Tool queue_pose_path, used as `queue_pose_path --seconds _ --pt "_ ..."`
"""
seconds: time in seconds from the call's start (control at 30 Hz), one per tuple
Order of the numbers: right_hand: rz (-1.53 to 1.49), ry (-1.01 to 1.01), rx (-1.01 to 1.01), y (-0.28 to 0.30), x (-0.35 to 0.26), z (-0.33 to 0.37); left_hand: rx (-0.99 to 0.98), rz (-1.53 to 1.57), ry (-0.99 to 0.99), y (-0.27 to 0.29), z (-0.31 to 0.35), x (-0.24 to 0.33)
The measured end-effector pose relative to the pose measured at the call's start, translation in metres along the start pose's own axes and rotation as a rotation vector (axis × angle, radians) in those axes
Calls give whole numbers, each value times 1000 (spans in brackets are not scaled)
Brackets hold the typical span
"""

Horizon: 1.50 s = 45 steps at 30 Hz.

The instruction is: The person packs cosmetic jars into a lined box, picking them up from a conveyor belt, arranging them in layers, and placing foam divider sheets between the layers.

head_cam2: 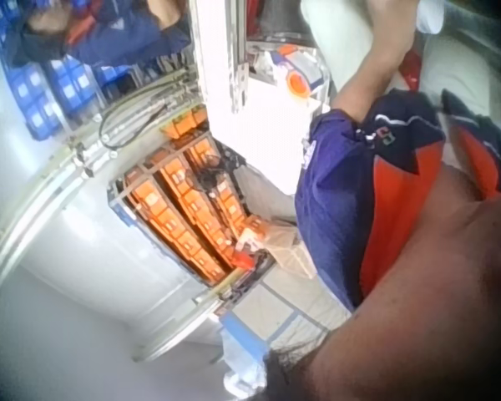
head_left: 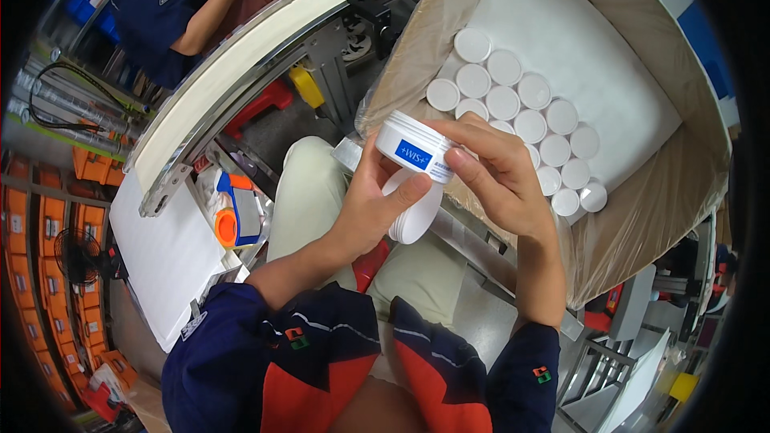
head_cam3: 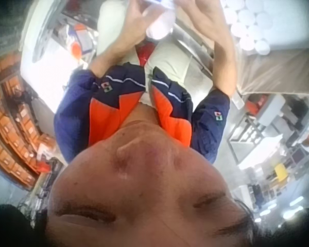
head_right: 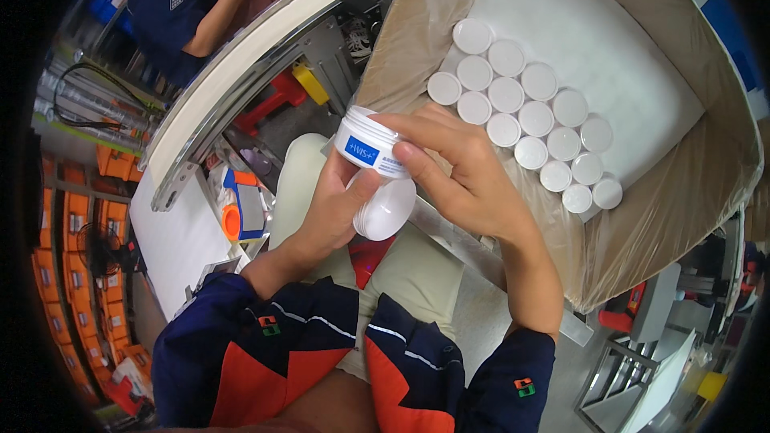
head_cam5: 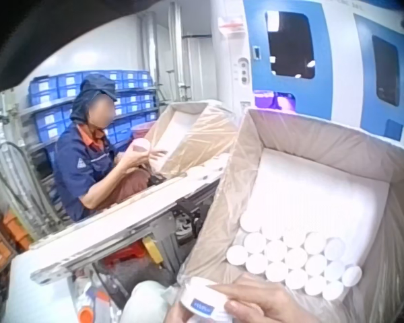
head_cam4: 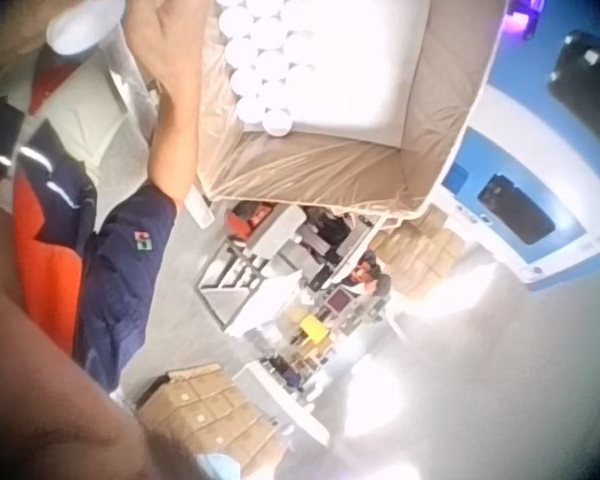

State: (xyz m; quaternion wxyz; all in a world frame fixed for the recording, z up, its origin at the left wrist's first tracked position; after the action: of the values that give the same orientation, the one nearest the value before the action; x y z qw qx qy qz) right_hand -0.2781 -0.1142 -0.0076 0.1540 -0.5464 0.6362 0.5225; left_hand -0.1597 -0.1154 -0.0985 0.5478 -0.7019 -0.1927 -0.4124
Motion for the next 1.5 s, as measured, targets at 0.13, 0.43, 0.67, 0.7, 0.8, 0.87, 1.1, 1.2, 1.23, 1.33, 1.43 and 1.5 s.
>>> queue_pose_path --seconds 0.13,0.43,0.67,0.7,0.8,0.87,1.1,1.2,1.23,1.33,1.43,1.5 --pt "6 31 -17 1 -2 1 -38 137 96 -7 3 -9" --pt "-19 -2 -90 1 -7 2 -50 299 257 -17 7 -9" --pt "24 57 -73 2 -14 3 -55 289 291 -18 9 -10" --pt "33 58 -77 2 -15 2 -49 291 300 -19 9 -11" --pt "70 55 -54 5 -14 4 -51 351 342 -20 8 -20" --pt "105 42 -25 6 -10 6 -68 414 384 -25 5 -26" --pt "461 -241 451 111 43 28 91 523 663 -9 -6 -63" --pt "560 -435 814 222 114 105 65 614 615 -2 -16 -66" --pt "532 -537 911 251 144 143 92 618 601 1 -18 -67" --pt "676 -800 1064 304 222 253 146 603 551 0 -31 -76" --pt "637 -835 1043 310 269 297 172 533 430 -3 -42 -71" --pt "393 -823 1060 309 294 312 90 428 299 -19 -46 -54"
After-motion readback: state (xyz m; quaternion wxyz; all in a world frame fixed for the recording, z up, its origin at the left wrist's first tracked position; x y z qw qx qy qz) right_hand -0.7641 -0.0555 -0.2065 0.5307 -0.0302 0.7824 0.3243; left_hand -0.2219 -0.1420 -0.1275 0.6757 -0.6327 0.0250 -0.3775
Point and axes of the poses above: each hand's wrist, its own z-axis away from the middle knuckle, its own y-axis out of the back of the hand, x = y × z, the point moved 9 cm from there along -z, towards the middle knuckle, and after that the axes turned 11 degrees about z, right-handed, at the moved point
